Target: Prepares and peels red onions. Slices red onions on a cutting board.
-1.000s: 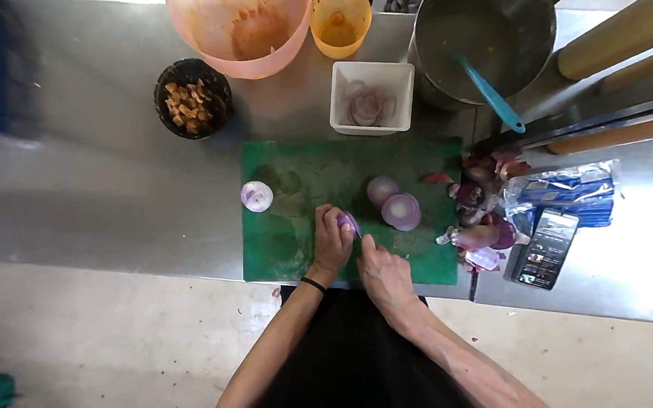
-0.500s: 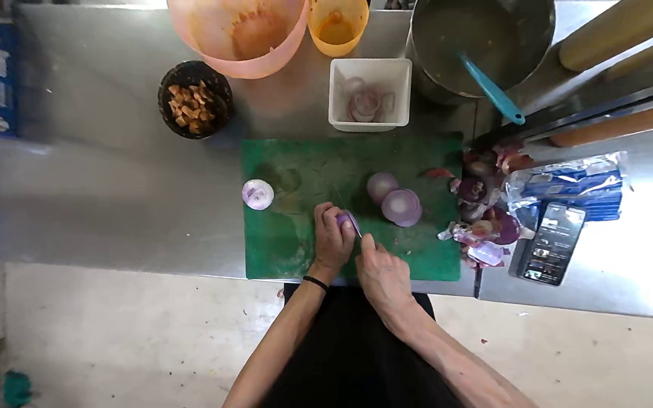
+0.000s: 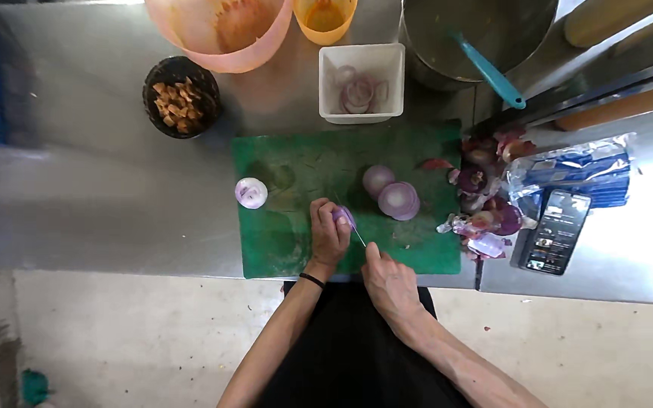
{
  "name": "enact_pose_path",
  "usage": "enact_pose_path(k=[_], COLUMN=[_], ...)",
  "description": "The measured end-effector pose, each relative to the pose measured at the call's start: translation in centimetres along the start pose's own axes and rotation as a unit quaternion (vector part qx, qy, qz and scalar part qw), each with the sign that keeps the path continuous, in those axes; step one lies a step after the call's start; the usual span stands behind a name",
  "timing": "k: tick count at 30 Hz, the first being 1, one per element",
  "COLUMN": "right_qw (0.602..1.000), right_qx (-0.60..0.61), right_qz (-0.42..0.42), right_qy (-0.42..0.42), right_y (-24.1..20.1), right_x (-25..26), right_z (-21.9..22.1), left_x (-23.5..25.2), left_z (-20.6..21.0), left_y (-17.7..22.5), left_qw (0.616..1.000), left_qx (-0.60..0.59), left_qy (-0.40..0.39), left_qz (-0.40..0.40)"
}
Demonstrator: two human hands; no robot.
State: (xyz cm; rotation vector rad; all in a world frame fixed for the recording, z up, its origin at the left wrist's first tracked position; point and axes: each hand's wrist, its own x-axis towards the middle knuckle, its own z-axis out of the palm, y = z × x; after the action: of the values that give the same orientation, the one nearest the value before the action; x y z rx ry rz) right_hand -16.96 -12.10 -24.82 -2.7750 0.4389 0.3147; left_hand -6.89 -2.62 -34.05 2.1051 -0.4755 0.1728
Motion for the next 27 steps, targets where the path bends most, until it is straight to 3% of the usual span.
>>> enact_pose_path(k=[12, 18, 21, 27], right_qw=[0.996, 0.974, 0.979, 1.0], right_qx=[-0.004, -0.044, -0.047, -0.01], right_qz=[0.005, 0.051, 0.046, 0.003], right_qy=[-0.091, -0.216, -0.19, -0.025], right_y=[-0.4, -2.8, -2.7, -0.3], right_x=[3.1, 3.9, 3.3, 1.1], right_z=[-1.0, -5.5, -5.0, -0.8], left_x=[0.4, -0.1, -0.1, 0.2], left_z=[0.1, 0.3, 0.4, 0.5], left_y=[0.4, 0.3, 0.3, -0.1], left_qw=[0.999, 0.998, 0.998, 0.999], left_qx=[0.006, 0.044, 0.054, 0.018], left_qy=[-0.005, 0.035, 0.035, 0.041], left_qz=[-0.04, 0.019, 0.022, 0.016])
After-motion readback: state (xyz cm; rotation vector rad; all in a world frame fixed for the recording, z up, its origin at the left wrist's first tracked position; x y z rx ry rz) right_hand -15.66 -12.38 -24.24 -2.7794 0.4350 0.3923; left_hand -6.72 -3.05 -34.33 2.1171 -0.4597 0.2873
